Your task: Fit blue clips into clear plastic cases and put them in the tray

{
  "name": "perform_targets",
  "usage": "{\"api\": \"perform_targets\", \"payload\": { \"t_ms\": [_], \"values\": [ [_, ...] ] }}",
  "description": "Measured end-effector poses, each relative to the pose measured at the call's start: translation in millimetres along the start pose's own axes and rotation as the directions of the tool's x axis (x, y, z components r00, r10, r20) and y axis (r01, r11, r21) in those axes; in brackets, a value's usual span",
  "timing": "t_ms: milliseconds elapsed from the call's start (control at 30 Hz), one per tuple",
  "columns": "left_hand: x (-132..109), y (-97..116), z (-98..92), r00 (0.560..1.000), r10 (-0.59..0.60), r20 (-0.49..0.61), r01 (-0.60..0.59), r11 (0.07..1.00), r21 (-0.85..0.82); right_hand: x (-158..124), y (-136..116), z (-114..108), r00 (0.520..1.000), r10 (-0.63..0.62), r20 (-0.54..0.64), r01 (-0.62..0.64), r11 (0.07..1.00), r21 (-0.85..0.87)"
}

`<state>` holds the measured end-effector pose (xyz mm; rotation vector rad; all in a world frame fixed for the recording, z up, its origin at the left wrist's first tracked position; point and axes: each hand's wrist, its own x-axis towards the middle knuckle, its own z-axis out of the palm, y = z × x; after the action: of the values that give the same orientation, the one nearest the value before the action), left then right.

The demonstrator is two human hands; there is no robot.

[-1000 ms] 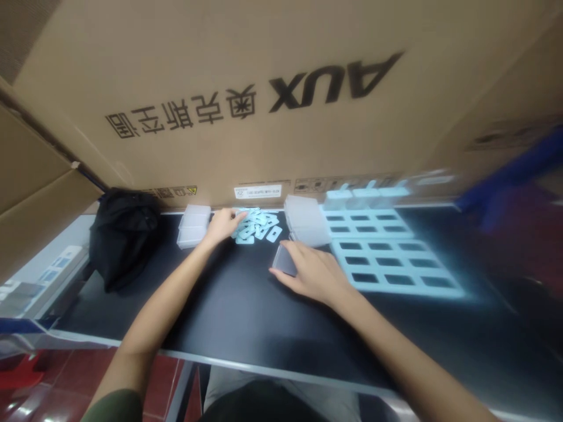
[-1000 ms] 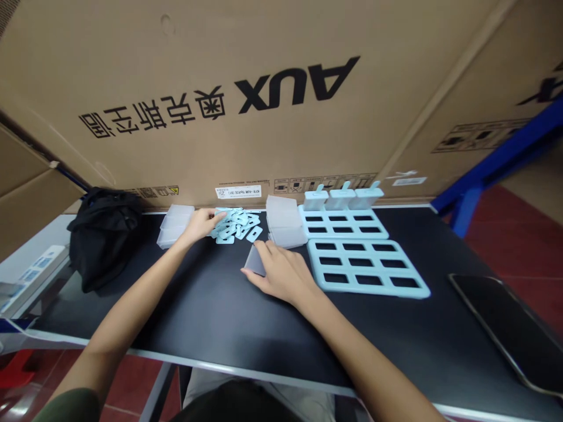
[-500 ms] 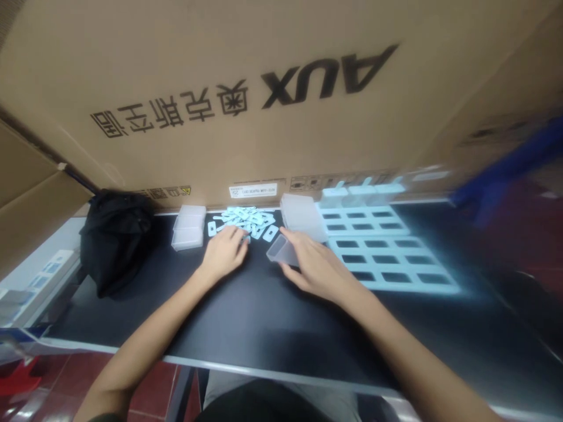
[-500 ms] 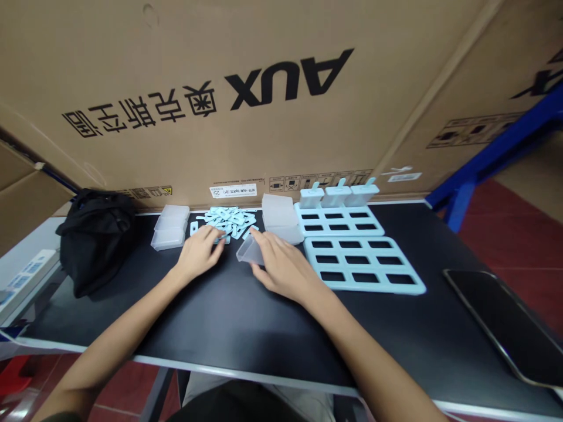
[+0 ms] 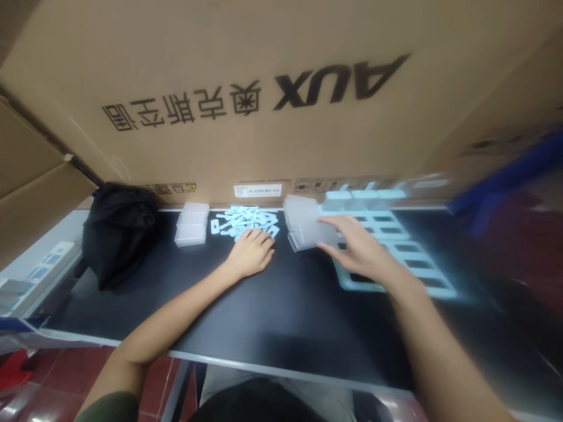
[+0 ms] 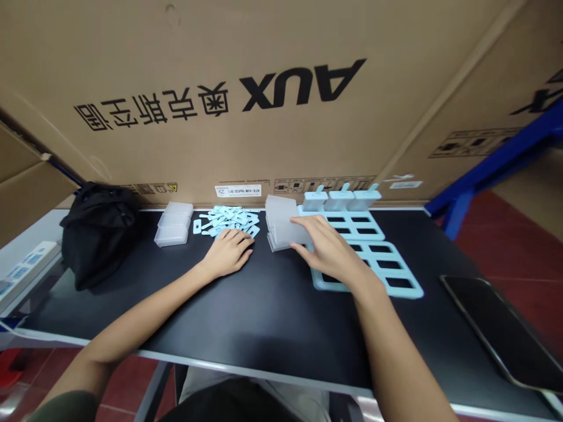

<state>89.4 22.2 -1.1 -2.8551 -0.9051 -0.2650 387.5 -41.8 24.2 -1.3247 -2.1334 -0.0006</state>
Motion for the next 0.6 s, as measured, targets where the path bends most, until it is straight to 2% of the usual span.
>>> {"api": "perform_targets", "payload": {
  "t_ms": [200,433,533,600],
  "values": [
    [-6,0,3.4,0.999,-0.041,-0.025,0.041,0.999,0.000,5,-4,13,0.996,-0.050,0.080,0.052,0.998,-0.020],
    [-8,3,3.1,0.995,-0.089,-0.037,0.089,0.996,0.013,3,-6,13,0.998,-0.008,0.064,0.014,0.996,-0.091],
    [-9,4,3.5,0.996,-0.078,-0.051,0.079,0.997,0.025,2,4,3,0.999,0.037,-0.020,-0.038,0.995,-0.091],
    [-10,4,4.7,0.996,-0.061,-0.066,0.063,0.997,0.033,2,20,-7,0.973,0.146,-0.178,-0.168,0.979,-0.115]
  ]
}}
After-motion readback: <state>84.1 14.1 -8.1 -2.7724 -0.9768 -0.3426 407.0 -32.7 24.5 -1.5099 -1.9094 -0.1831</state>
